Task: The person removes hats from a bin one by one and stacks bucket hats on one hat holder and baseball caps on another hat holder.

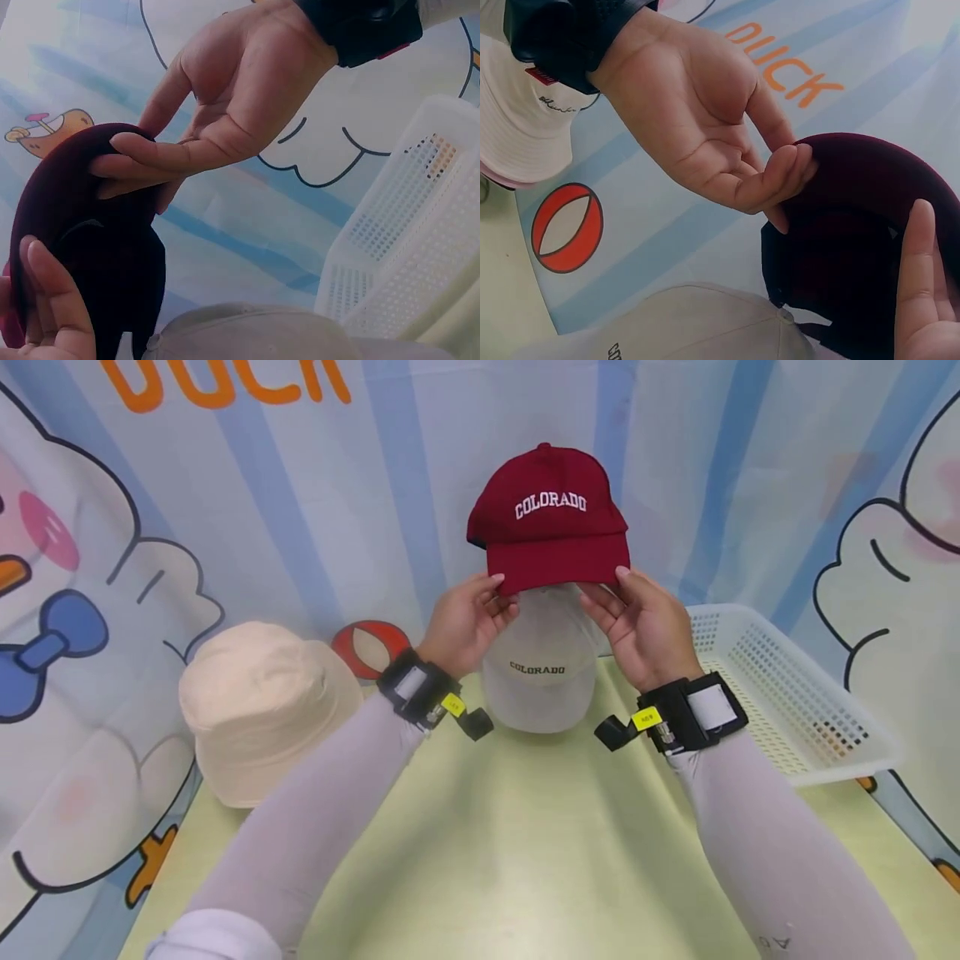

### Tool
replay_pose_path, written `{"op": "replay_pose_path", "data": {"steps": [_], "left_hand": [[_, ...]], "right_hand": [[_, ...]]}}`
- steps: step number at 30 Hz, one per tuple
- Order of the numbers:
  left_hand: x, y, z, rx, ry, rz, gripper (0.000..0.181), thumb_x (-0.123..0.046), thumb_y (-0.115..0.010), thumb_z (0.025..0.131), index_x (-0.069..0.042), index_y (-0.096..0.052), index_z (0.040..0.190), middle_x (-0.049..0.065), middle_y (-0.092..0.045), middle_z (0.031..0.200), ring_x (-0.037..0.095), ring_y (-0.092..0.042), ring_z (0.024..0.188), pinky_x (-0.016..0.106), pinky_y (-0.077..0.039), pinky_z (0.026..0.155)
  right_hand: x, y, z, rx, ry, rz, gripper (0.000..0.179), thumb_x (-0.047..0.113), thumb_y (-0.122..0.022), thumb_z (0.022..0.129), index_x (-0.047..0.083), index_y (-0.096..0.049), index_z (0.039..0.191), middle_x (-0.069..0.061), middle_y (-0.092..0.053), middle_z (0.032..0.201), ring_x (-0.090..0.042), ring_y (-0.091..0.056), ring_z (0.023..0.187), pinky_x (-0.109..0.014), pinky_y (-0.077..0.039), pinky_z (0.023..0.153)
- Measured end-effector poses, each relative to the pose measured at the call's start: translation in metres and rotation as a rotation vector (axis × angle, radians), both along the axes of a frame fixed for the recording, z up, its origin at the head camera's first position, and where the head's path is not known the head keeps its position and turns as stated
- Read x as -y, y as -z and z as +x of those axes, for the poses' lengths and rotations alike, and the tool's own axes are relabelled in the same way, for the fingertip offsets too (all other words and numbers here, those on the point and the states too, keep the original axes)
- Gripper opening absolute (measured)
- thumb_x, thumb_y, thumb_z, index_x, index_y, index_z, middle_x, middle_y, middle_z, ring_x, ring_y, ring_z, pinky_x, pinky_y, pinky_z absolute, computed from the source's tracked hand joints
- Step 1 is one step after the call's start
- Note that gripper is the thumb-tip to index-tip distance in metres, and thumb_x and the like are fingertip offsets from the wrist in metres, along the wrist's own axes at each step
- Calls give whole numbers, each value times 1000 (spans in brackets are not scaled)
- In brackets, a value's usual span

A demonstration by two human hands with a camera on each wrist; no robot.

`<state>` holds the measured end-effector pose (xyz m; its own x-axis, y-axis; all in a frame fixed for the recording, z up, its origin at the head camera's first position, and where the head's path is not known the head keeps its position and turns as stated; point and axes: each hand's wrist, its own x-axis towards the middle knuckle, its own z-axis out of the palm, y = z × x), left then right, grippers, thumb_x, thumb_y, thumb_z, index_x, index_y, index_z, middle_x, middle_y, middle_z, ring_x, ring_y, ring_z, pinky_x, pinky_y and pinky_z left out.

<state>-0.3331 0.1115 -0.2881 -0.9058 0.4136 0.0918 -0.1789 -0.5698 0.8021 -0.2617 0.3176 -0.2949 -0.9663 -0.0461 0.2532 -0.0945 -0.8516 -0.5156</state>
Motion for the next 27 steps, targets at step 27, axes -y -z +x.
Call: {"op": "replay_pose_path", "data": {"steps": [27], "left_hand": [[-5,37,-28,33,-30,-262,37,-9,-42,108,-7,-47,144,4,-61,106,18,-63,89,24,-54,77]], "right_hand": [[-3,45,-19,177,83,196,23,9,-50,105,5,-48,128,-6,-65,121,-24,-74,102,-31,-60,88]]}}
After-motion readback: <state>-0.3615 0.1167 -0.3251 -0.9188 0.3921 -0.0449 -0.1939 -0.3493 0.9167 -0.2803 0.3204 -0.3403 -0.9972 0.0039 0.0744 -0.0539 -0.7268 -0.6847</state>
